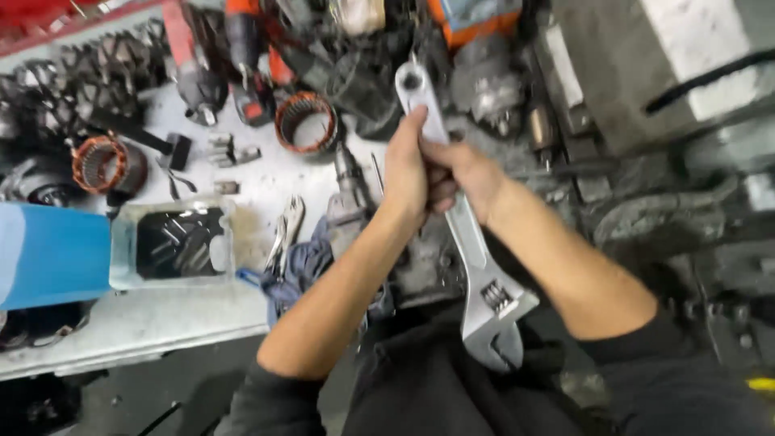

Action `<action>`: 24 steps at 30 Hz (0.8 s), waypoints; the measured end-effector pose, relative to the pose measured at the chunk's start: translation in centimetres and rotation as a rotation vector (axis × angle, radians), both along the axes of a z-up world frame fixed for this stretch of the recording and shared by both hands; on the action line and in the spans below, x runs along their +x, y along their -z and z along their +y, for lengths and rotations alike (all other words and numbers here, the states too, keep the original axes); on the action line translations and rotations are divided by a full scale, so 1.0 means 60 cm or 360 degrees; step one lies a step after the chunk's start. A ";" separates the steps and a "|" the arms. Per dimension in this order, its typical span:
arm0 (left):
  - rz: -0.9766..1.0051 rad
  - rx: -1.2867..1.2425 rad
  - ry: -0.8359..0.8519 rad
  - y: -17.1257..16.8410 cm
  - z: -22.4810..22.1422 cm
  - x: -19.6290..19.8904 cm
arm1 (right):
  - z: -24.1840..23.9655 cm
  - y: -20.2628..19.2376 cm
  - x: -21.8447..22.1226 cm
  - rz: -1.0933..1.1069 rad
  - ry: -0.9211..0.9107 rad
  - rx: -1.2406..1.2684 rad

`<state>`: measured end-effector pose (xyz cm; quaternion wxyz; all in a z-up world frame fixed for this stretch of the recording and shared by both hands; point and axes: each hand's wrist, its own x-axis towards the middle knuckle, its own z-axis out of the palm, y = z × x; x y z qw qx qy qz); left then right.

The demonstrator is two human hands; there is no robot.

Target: Loosening and removing a small fastener from a metal component held in a vice using an adjustable wrench and a hammer.

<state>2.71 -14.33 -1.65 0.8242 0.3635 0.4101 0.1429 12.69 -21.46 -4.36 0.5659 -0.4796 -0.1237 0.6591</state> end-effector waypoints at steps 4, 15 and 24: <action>0.0016 0.0141 -0.0013 -0.027 -0.008 0.021 | -0.011 -0.005 0.005 -0.0054 0.0119 0.0022; -0.0361 0.0308 -0.0109 0.025 -0.020 0.084 | -0.062 -0.006 0.041 -0.0326 0.0337 -0.0015; -0.0172 0.0315 0.0354 -0.017 -0.099 0.171 | -0.163 -0.022 0.085 -0.0090 0.0796 0.0203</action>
